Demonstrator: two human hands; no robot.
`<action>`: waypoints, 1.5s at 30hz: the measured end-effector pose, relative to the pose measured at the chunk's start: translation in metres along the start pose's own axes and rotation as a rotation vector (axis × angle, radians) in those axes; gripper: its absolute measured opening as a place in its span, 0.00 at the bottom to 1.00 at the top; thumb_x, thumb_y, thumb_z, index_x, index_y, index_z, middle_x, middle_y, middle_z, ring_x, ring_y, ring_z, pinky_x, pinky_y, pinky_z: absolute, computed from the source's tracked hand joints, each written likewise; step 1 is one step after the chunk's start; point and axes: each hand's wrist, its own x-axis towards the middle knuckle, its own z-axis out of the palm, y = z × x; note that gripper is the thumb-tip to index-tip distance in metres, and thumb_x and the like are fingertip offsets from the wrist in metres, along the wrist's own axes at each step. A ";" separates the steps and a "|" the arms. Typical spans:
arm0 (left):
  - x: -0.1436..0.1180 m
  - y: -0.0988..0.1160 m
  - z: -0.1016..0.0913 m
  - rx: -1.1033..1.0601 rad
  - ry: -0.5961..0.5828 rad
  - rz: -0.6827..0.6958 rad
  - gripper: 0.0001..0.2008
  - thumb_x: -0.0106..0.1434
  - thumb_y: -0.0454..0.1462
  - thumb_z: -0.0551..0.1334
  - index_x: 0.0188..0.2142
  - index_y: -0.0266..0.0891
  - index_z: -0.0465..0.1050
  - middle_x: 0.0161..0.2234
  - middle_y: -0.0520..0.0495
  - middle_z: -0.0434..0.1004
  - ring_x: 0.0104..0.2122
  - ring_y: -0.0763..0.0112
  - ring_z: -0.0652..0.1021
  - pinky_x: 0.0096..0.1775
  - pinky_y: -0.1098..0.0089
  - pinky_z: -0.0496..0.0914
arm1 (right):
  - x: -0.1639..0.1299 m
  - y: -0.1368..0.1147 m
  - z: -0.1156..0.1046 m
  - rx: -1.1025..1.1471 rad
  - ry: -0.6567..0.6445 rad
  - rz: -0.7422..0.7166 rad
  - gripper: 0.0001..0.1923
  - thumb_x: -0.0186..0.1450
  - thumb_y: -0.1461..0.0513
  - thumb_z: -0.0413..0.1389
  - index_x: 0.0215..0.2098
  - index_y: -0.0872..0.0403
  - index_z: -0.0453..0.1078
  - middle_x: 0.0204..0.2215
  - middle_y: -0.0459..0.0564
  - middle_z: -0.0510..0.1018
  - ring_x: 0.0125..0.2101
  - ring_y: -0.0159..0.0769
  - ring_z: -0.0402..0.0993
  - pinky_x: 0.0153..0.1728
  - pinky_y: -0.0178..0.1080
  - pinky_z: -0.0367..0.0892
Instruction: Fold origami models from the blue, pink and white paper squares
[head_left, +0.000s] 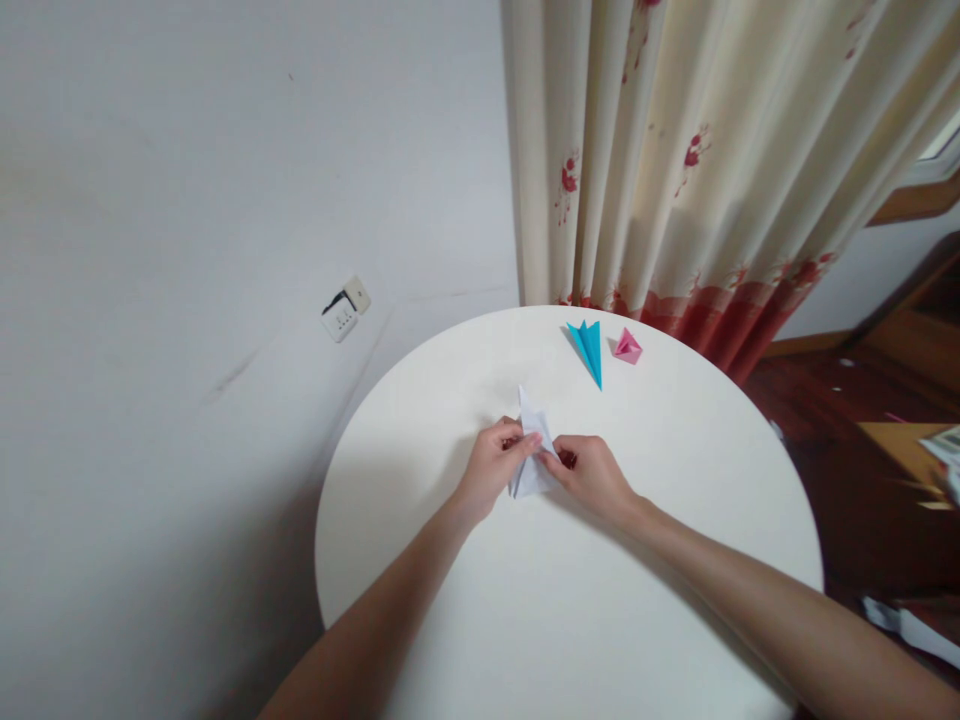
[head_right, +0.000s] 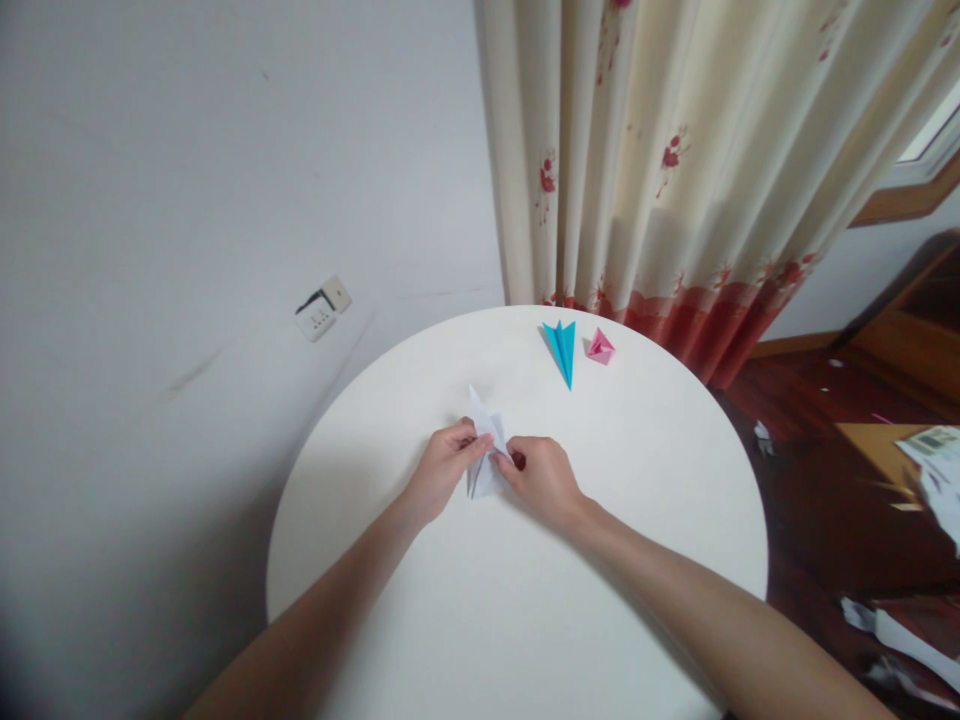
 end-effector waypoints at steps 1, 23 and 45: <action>0.001 -0.001 0.001 0.084 0.082 0.037 0.08 0.57 0.41 0.66 0.29 0.38 0.76 0.31 0.48 0.69 0.33 0.69 0.70 0.36 0.70 0.63 | 0.001 0.002 0.001 0.041 -0.011 0.009 0.20 0.64 0.54 0.54 0.18 0.53 0.58 0.16 0.41 0.59 0.19 0.28 0.53 0.22 0.33 0.47; -0.004 0.005 -0.015 -0.221 -0.289 -0.443 0.20 0.51 0.47 0.72 0.36 0.31 0.80 0.34 0.39 0.82 0.32 0.61 0.80 0.35 0.68 0.69 | 0.010 0.015 -0.011 0.622 -0.266 0.236 0.25 0.57 0.45 0.61 0.18 0.57 0.65 0.14 0.41 0.66 0.17 0.26 0.57 0.19 0.32 0.49; 0.015 -0.004 -0.035 -0.357 0.092 -0.233 0.18 0.53 0.48 0.70 0.33 0.34 0.82 0.33 0.42 0.79 0.33 0.69 0.75 0.37 0.69 0.65 | -0.002 0.010 -0.009 0.545 -0.387 0.385 0.17 0.48 0.55 0.69 0.28 0.63 0.79 0.22 0.50 0.80 0.21 0.32 0.70 0.24 0.33 0.62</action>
